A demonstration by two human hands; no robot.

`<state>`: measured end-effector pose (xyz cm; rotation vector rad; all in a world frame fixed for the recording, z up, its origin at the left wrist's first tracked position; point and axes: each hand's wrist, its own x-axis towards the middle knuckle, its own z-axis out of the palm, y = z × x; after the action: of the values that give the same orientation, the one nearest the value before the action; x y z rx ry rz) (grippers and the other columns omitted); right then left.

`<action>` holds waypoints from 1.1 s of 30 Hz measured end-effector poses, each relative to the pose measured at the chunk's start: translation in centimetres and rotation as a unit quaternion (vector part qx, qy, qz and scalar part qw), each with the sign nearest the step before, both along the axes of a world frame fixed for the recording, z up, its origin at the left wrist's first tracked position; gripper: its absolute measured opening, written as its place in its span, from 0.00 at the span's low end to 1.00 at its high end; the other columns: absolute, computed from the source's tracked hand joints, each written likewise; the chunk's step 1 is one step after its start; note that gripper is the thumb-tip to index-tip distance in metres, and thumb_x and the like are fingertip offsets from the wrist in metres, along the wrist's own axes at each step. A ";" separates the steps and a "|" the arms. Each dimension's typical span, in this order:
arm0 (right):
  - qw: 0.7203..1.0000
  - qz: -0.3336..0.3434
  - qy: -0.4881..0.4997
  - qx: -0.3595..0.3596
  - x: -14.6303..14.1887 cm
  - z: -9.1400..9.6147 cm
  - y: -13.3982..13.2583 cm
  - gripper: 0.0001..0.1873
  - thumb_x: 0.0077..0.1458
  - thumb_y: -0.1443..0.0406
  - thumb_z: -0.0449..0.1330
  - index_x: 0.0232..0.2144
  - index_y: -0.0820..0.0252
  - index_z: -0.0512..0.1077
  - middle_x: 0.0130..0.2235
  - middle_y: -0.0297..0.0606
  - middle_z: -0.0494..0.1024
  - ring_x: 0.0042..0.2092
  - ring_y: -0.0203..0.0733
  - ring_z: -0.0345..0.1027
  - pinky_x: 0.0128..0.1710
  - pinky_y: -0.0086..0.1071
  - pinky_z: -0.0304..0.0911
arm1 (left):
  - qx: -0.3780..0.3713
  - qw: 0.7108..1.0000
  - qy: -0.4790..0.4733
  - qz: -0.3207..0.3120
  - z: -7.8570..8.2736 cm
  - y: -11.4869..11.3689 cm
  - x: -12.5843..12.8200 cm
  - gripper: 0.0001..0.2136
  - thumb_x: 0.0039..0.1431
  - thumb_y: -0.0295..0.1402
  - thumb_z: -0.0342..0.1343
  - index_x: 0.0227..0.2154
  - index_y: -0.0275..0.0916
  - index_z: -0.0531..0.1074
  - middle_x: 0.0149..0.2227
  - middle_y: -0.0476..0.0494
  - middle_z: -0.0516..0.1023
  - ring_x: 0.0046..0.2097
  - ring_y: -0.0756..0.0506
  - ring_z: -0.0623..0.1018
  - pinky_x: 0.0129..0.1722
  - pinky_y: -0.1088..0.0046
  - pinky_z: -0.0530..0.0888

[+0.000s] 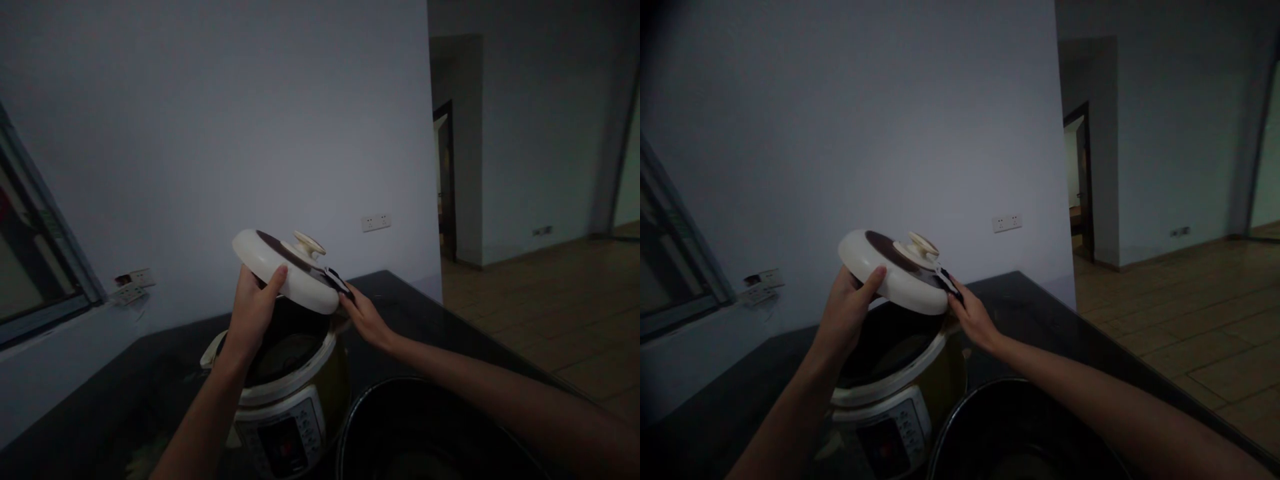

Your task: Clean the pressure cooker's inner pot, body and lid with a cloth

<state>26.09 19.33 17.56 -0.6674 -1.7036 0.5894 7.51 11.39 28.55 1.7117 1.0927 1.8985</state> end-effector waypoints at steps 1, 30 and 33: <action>0.999 -0.001 0.005 -0.047 -0.2 0.5 1.1 0.27 0.62 0.53 0.47 0.56 0.62 0.67 0.55 0.46 0.71 0.58 0.49 0.62 0.60 0.46 0.54 | 0.002 1.000 0.000 0.002 -0.2 0.0 -0.1 0.23 0.50 0.44 0.62 0.45 0.36 0.68 0.44 0.40 0.75 0.44 0.42 0.75 0.43 0.63 0.72; 0.961 0.107 -0.184 0.175 -7.4 13.7 -4.3 0.24 0.65 0.60 0.47 0.59 0.65 0.62 0.61 0.45 0.64 0.62 0.43 0.56 0.64 0.40 0.50 | 0.017 1.000 -0.021 0.009 -2.1 -0.5 -1.1 0.24 0.56 0.43 0.58 0.53 0.40 0.64 0.53 0.39 0.72 0.55 0.40 0.71 0.55 0.63 0.66; 0.943 0.119 -0.271 0.155 -9.7 16.9 -1.9 0.22 0.65 0.61 0.49 0.58 0.63 0.65 0.58 0.43 0.68 0.57 0.46 0.63 0.60 0.39 0.56 | 0.012 0.999 -0.022 0.025 -2.3 -0.6 -1.2 0.23 0.56 0.43 0.58 0.51 0.39 0.64 0.51 0.39 0.73 0.55 0.40 0.71 0.55 0.62 0.66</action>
<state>16.35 17.41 34.45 -0.4150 -2.3566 0.2977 6.36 10.79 26.28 1.6612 1.1090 1.9778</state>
